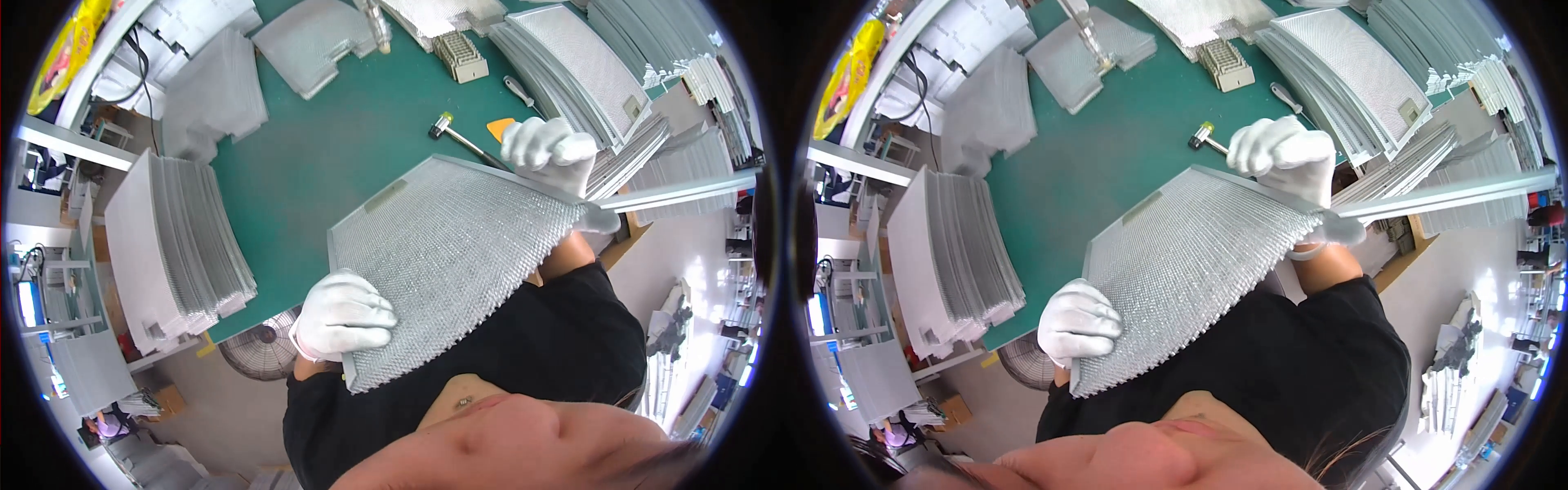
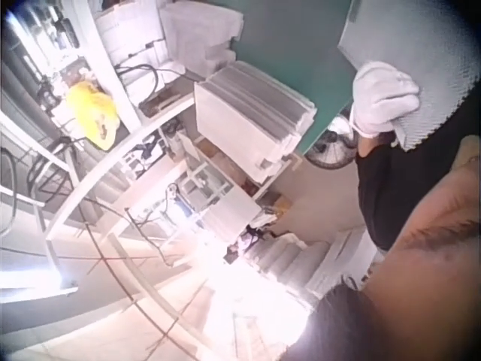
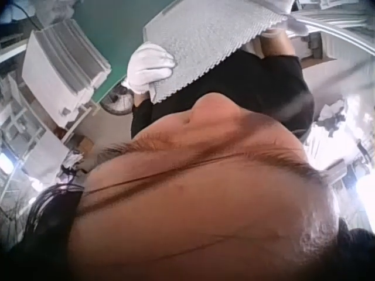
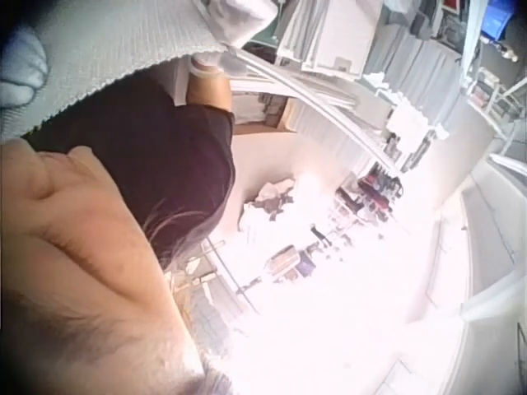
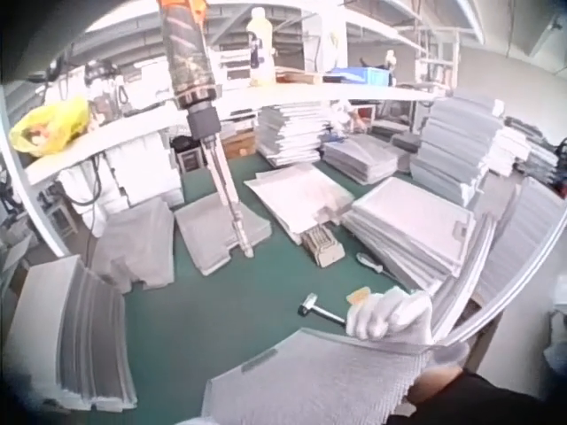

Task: Assemble metal mesh filters by fitting components into a frame, securing with screws using an electric screwdriver, and finishing with a rubber mallet.

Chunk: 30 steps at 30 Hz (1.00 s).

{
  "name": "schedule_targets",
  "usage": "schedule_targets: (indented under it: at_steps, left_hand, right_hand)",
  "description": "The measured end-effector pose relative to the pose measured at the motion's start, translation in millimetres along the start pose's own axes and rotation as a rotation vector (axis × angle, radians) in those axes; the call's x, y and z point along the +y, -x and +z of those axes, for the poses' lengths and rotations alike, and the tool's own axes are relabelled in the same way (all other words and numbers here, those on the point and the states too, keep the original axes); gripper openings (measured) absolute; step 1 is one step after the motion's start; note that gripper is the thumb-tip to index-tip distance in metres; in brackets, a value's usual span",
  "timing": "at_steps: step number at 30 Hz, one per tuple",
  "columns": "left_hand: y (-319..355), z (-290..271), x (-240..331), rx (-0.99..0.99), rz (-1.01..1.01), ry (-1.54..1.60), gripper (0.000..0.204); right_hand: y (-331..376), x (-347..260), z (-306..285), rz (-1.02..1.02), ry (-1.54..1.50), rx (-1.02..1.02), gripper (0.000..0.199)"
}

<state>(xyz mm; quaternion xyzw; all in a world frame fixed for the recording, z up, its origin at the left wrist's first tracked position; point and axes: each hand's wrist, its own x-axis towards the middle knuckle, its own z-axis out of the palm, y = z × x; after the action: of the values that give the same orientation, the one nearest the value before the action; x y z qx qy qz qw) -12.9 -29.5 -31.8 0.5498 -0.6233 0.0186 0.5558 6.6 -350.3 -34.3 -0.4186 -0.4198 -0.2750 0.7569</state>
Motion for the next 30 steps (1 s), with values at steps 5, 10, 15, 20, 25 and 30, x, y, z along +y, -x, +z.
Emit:
schedule_targets:
  at_steps: [5, 10, 15, 20, 25, 30]
  left_hand:
    - [-8, 9, -3, 0.046, 0.021, 0.016, 0.013]
    - [-2, 8, 4, 0.035, 0.001, -0.028, 0.014]
    - [-9, -2, -1, -0.072, 0.073, 0.001, 0.014]
    - [-6, -8, -23, 0.686, 0.048, -0.107, 0.026]
    - [5, -50, -45, 1.101, -0.126, -0.121, 0.022]
    - [-19, -28, -45, 0.963, -0.066, -0.25, 0.02]
  right_hand:
    - [14, -17, -3, 0.085, 0.078, 0.075, 0.013]
    - [15, -5, 4, 0.145, 0.022, 0.105, 0.006]
    - [13, -25, 20, 0.116, 0.115, 0.099, 0.026]
    - [-1, -20, 29, 0.055, 0.222, -0.045, 0.03]
    - [-40, -3, 37, 0.141, 0.492, -0.119, 0.014]
    - [-30, 16, 9, 0.234, 0.462, 0.337, 0.011]
